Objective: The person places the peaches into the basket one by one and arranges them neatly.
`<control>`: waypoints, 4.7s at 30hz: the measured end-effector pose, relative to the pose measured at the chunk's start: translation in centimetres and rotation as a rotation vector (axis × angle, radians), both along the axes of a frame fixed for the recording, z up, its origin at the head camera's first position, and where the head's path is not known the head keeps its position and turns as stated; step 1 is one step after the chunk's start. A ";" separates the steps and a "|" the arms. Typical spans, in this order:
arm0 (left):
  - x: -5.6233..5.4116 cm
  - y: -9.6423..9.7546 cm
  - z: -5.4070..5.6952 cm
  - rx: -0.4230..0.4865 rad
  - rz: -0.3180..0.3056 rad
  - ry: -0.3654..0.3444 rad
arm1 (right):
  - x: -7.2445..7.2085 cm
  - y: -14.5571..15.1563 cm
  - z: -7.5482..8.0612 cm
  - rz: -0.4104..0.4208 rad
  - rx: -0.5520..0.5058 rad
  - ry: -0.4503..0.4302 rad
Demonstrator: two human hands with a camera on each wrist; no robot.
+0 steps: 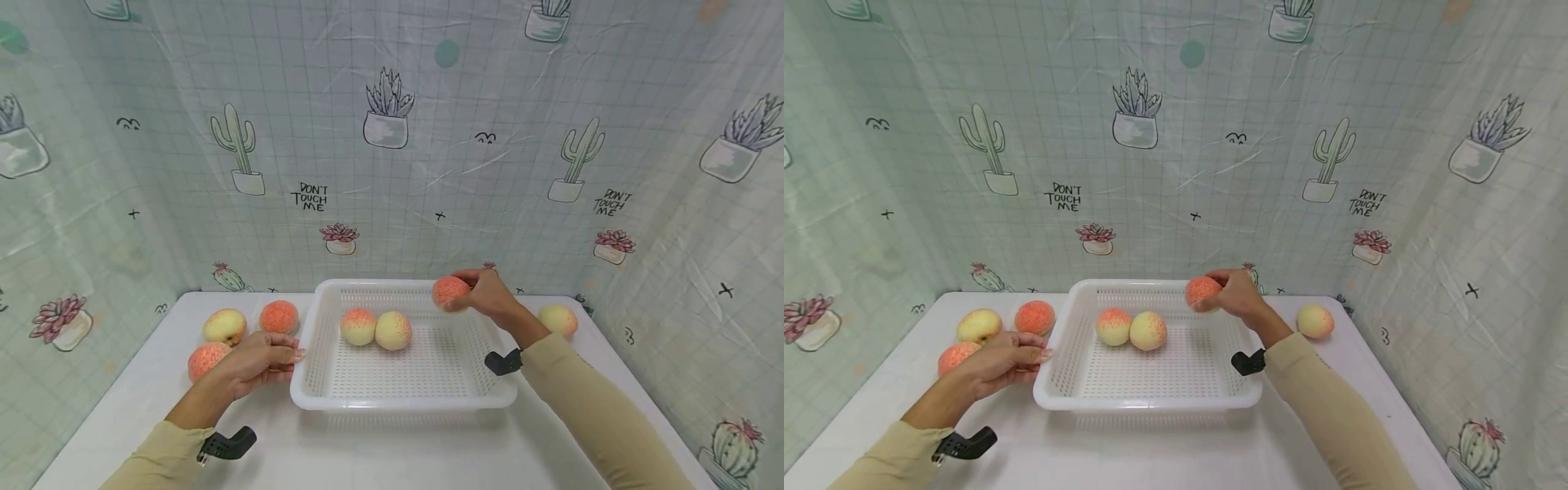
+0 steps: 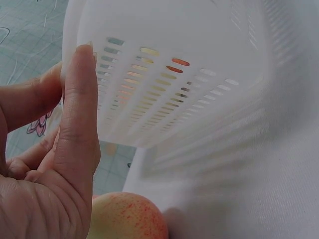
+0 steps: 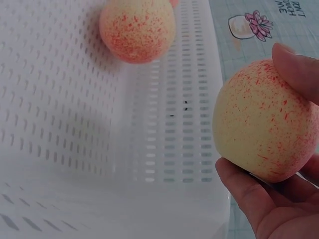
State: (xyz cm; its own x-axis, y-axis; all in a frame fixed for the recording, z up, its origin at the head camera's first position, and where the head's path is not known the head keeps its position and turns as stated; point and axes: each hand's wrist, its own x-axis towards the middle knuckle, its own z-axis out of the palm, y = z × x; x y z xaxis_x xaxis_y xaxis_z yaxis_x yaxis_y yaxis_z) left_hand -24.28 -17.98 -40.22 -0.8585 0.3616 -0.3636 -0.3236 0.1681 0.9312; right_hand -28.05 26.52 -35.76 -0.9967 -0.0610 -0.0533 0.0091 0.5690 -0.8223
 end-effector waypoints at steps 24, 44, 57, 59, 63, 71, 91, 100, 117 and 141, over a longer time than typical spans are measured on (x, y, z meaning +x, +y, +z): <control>0.4 -0.1 -0.1 0.021 -0.004 -0.002 | 0.6 -1.2 -0.9 0.015 -0.047 -0.049; 0.3 -0.1 0.0 0.020 0.001 -0.002 | 0.5 -2.4 -1.3 -0.014 -0.060 -0.108; 0.3 -0.2 0.0 0.020 0.012 -0.008 | 0.0 -3.0 -2.3 -0.058 -0.066 -0.131; 0.3 -0.2 0.0 0.018 0.015 -0.010 | -0.1 -3.1 -2.4 -0.064 -0.062 -0.131; 0.3 -0.2 0.0 0.013 0.017 -0.009 | -0.1 -3.3 -2.6 -0.066 -0.064 -0.139; 0.2 -0.2 -0.1 0.014 0.007 -0.001 | -0.2 -3.3 -3.2 -0.075 -0.069 -0.160; 0.7 0.0 -0.1 0.005 0.023 -0.003 | 0.1 -4.3 -3.5 -0.123 -0.092 -0.210; 1.1 0.0 0.2 0.017 0.017 -0.003 | -0.2 -4.3 -3.8 -0.114 -0.069 -0.221; 1.0 0.0 0.2 -0.007 0.023 -0.007 | -0.3 -4.8 -4.1 -0.086 -0.038 -0.221; 1.2 0.1 0.3 -0.017 0.016 -0.001 | -0.2 -5.2 -4.3 -0.080 0.045 -0.264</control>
